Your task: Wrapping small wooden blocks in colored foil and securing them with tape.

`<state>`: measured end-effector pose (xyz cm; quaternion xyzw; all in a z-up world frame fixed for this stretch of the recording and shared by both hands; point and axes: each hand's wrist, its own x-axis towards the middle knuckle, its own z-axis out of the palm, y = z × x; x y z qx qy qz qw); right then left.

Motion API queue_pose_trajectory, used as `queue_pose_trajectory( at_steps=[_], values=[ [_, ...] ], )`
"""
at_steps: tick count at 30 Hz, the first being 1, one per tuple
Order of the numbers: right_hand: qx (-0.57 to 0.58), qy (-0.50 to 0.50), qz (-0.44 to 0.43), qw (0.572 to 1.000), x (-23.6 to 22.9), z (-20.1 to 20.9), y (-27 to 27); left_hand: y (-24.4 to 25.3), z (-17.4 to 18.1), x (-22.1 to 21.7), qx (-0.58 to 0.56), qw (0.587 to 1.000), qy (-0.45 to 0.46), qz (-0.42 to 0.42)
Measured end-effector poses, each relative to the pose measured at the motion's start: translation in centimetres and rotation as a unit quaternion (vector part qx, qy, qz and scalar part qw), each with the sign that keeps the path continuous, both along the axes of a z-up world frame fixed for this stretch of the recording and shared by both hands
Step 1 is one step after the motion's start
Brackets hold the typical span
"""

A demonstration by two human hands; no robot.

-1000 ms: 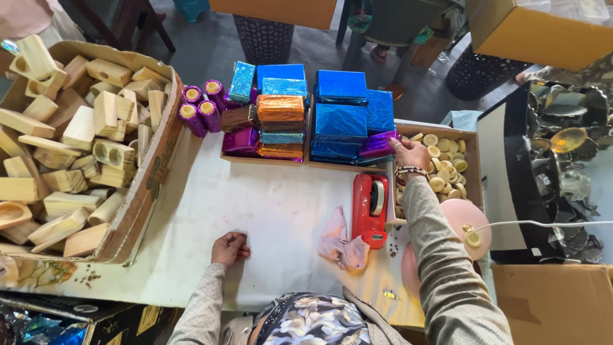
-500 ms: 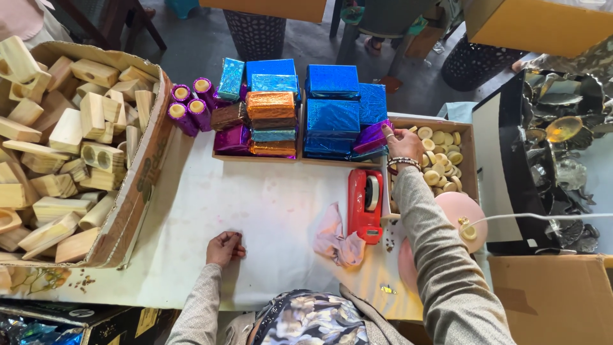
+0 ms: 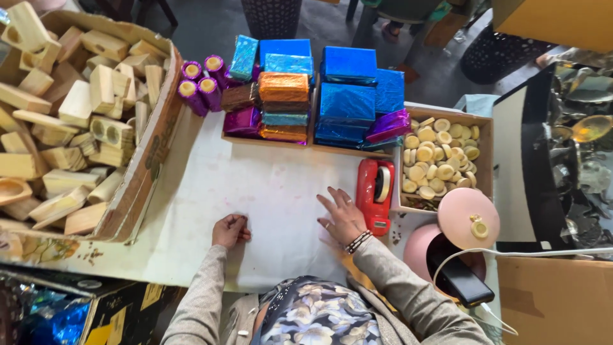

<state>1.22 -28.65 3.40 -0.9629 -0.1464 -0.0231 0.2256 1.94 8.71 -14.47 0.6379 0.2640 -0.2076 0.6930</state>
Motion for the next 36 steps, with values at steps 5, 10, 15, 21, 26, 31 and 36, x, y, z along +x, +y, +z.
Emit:
queue_pose_trajectory(
  at_steps=[5,10,15,21,26,31,36],
  values=[
    [-0.095,0.115,0.068,0.986,-3.6,-3.1,0.6,-0.1,-1.0,0.1,-0.003,1.000,-0.010,0.010],
    [-0.133,0.185,0.028,0.973,-5.7,-4.2,0.6,-0.1,-0.4,0.0,0.005,1.000,-0.012,0.018],
    [-0.142,0.130,0.016,0.981,-7.4,-5.4,0.0,-0.7,2.1,0.1,-0.008,1.000,-0.022,-0.005],
    [-0.158,0.135,-0.010,0.978,-6.3,-6.7,-0.2,-0.8,4.0,0.4,0.003,1.000,-0.005,-0.023],
    [0.001,0.114,-0.055,0.992,-3.8,-7.5,0.7,-0.4,2.9,0.3,-0.026,0.999,-0.014,-0.033],
    [0.167,0.075,-0.076,0.980,-2.1,-4.0,6.3,-0.1,0.5,0.5,-0.079,0.995,-0.023,-0.048],
    [-0.012,0.056,-0.037,0.998,-2.7,-6.7,9.2,0.1,-1.2,0.0,-0.101,0.992,-0.037,-0.066]
  ],
)
